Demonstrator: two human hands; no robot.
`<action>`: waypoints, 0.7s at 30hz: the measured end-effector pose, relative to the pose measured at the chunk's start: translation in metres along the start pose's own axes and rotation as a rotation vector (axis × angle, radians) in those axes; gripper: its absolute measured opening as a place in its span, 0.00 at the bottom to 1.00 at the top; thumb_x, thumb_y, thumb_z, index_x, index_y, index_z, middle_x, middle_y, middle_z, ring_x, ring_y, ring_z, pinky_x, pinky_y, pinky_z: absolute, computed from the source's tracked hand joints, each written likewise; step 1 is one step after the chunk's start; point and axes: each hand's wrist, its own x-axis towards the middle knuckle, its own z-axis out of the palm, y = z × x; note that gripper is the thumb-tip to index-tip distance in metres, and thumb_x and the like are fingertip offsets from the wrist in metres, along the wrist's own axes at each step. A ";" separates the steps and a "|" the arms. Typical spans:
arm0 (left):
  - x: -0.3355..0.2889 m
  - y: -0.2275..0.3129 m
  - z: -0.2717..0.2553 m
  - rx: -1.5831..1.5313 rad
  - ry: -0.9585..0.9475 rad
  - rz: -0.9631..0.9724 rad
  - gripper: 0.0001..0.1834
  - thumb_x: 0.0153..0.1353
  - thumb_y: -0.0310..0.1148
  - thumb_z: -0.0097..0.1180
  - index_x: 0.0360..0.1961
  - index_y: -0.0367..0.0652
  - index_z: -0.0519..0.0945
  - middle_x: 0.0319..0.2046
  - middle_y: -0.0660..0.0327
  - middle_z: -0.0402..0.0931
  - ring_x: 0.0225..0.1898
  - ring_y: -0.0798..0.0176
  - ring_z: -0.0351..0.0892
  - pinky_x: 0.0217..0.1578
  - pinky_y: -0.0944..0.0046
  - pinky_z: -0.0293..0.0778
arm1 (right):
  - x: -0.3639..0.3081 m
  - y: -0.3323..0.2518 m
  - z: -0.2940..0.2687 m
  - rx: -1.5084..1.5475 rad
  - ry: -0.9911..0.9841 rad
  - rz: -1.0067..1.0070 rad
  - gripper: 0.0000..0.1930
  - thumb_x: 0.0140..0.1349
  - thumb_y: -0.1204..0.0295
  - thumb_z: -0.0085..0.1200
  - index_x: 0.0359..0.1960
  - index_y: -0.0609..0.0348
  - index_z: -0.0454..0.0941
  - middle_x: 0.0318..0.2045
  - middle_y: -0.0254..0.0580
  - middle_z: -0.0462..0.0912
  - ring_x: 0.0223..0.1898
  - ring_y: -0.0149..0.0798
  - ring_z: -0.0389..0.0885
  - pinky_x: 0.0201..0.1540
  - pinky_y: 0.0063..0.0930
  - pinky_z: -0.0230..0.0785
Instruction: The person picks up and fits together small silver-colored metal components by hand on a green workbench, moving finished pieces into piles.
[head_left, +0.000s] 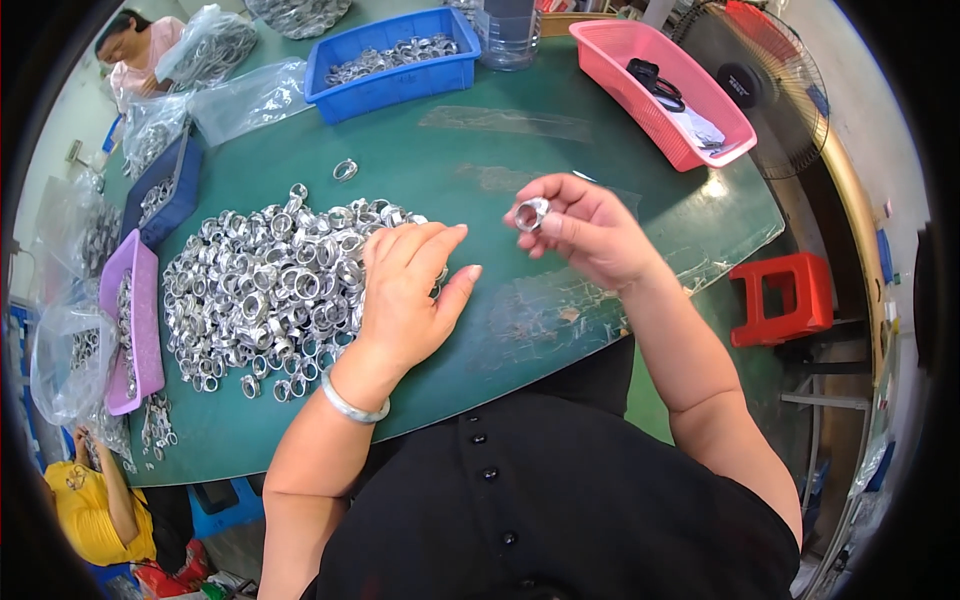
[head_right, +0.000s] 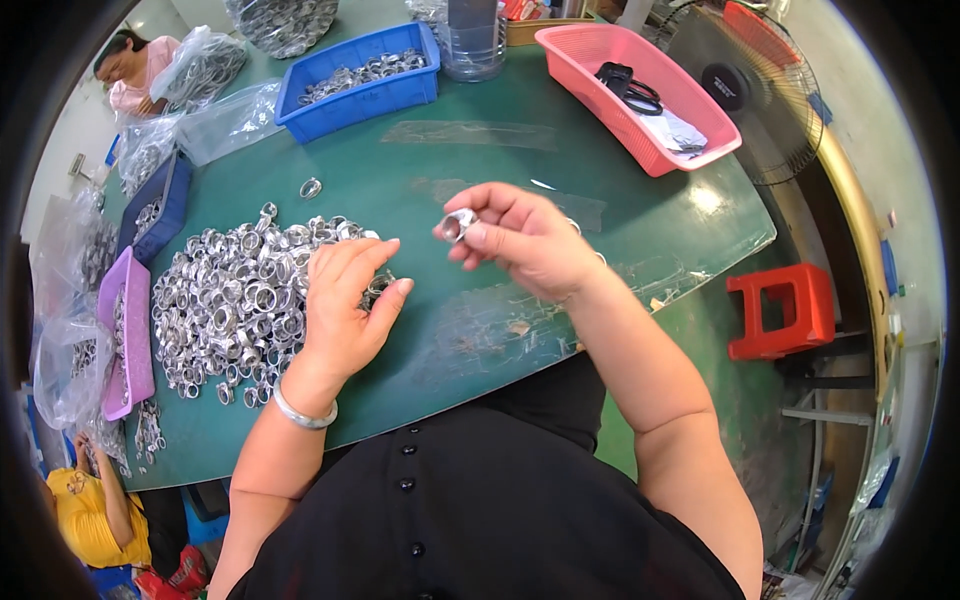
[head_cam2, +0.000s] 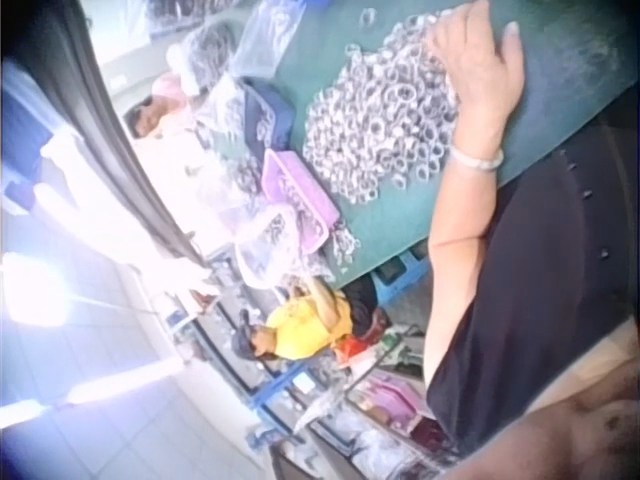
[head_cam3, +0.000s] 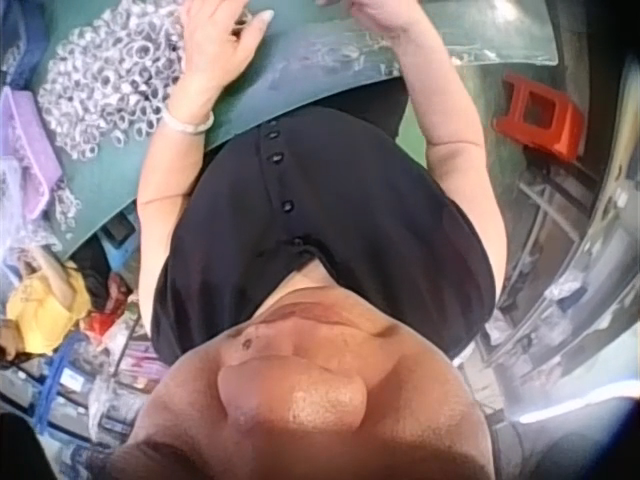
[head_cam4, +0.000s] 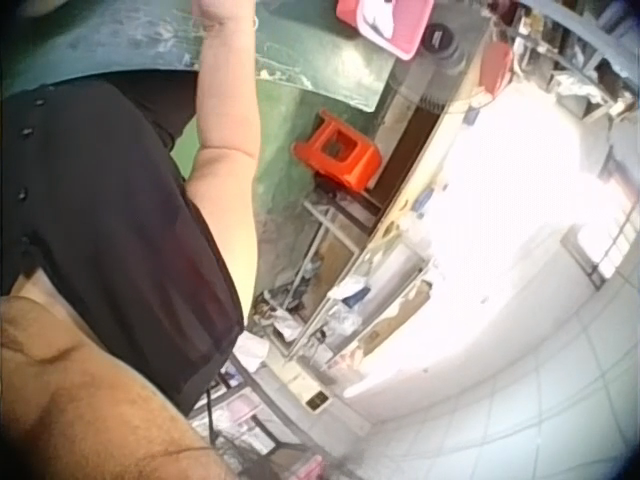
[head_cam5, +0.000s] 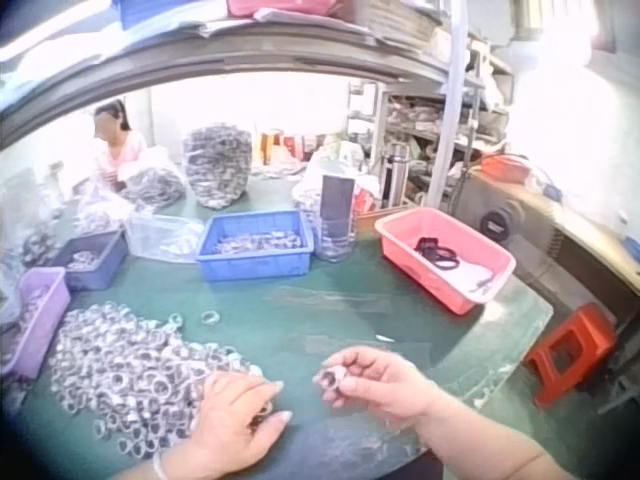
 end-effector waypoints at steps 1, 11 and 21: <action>0.000 0.001 -0.001 0.005 0.001 -0.004 0.19 0.47 0.29 0.65 0.43 0.39 0.78 0.38 0.55 0.77 0.41 0.53 0.74 0.46 0.56 0.65 | 0.001 0.008 0.007 0.142 -0.056 0.009 0.15 0.63 0.74 0.53 0.50 0.64 0.70 0.44 0.44 0.80 0.39 0.32 0.80 0.43 0.25 0.73; -0.002 -0.003 -0.001 -0.168 0.207 0.062 0.25 0.45 0.35 0.69 0.45 0.39 0.76 0.36 0.56 0.77 0.37 0.53 0.75 0.42 0.57 0.67 | 0.010 0.025 0.033 0.236 -0.131 -0.023 0.15 0.63 0.78 0.50 0.52 0.62 0.70 0.46 0.50 0.78 0.43 0.36 0.79 0.46 0.28 0.72; -0.011 0.004 0.004 -0.904 0.088 -0.359 0.18 0.56 0.26 0.61 0.48 0.34 0.73 0.36 0.61 0.77 0.37 0.70 0.75 0.40 0.69 0.74 | 0.006 0.018 0.057 -0.929 0.061 -0.595 0.22 0.48 0.80 0.62 0.48 0.61 0.74 0.35 0.42 0.76 0.33 0.37 0.76 0.33 0.27 0.70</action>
